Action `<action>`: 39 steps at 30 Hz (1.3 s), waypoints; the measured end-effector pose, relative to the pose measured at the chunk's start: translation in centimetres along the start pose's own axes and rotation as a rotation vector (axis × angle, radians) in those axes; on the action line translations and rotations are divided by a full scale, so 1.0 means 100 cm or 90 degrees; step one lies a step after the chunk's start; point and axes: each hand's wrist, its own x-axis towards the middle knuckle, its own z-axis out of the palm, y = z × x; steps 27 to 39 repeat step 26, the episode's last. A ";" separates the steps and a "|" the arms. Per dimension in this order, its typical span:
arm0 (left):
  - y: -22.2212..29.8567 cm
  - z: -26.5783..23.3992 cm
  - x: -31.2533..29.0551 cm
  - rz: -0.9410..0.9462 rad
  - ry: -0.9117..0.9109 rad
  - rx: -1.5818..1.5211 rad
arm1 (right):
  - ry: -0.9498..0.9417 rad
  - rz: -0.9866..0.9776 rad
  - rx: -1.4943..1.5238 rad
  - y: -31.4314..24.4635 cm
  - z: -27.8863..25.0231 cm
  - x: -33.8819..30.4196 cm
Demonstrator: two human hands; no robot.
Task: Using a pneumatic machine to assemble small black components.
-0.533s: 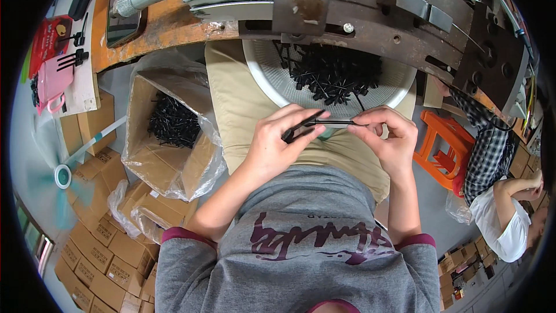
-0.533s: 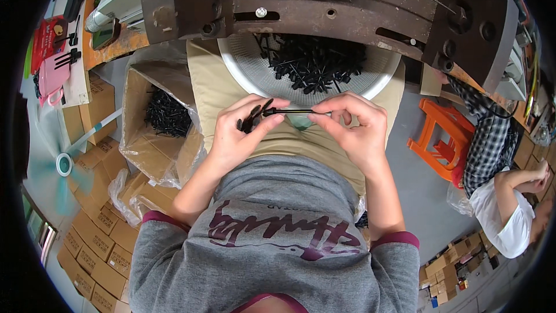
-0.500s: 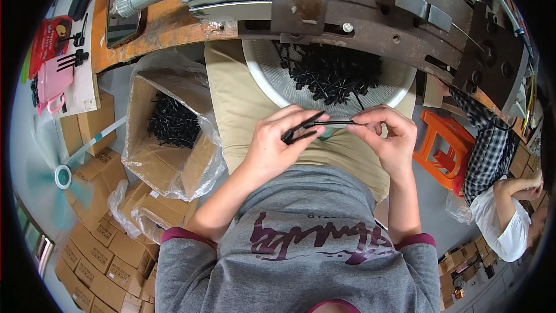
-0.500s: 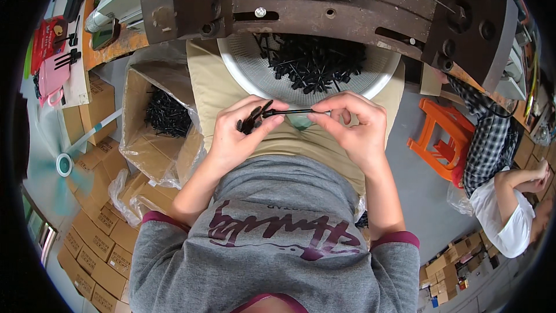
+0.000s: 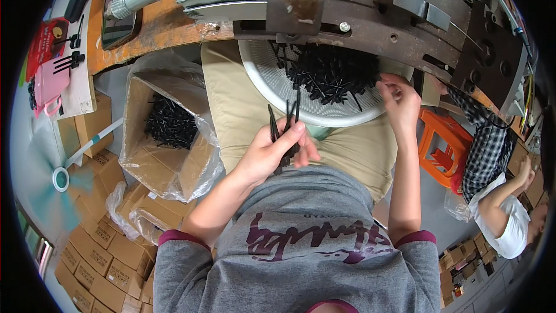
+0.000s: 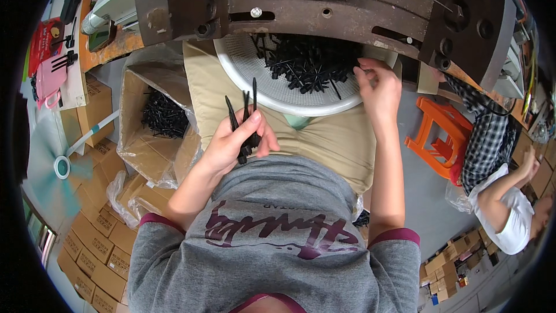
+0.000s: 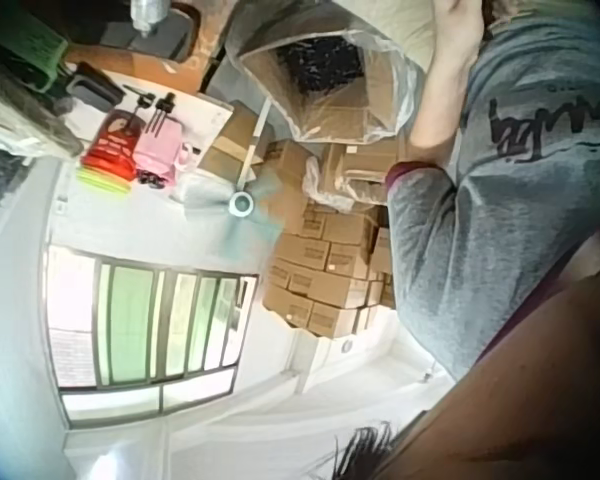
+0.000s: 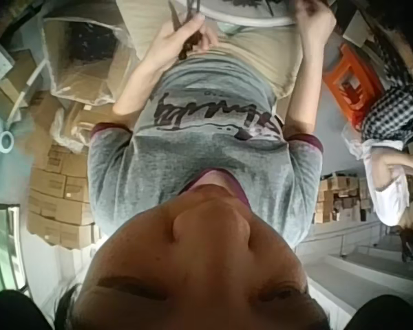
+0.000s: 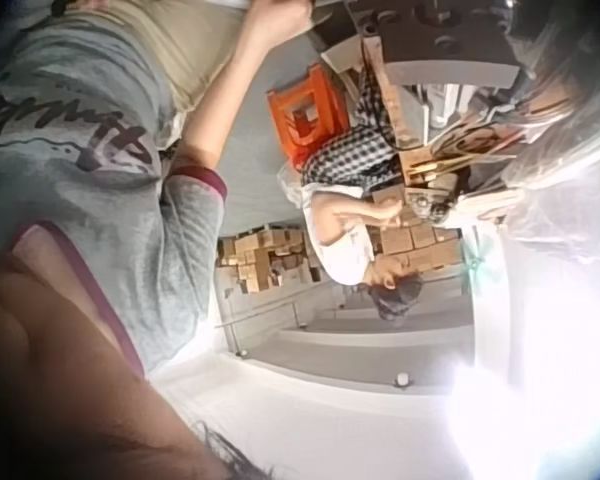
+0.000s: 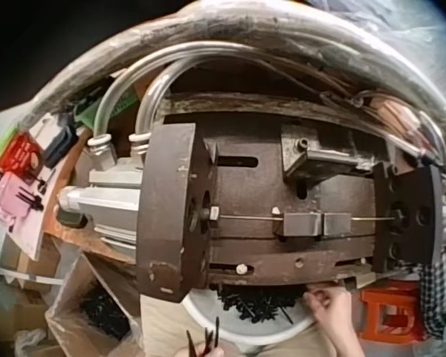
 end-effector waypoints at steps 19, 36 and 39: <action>0.010 0.010 0.002 0.012 0.131 -0.131 | -0.013 -0.213 -0.175 0.010 0.023 0.010; 0.008 0.007 0.015 0.014 0.151 0.007 | -0.130 -0.306 0.118 -0.055 -0.018 -0.051; 0.008 0.007 0.015 0.014 0.151 0.007 | -0.130 -0.306 0.118 -0.055 -0.018 -0.051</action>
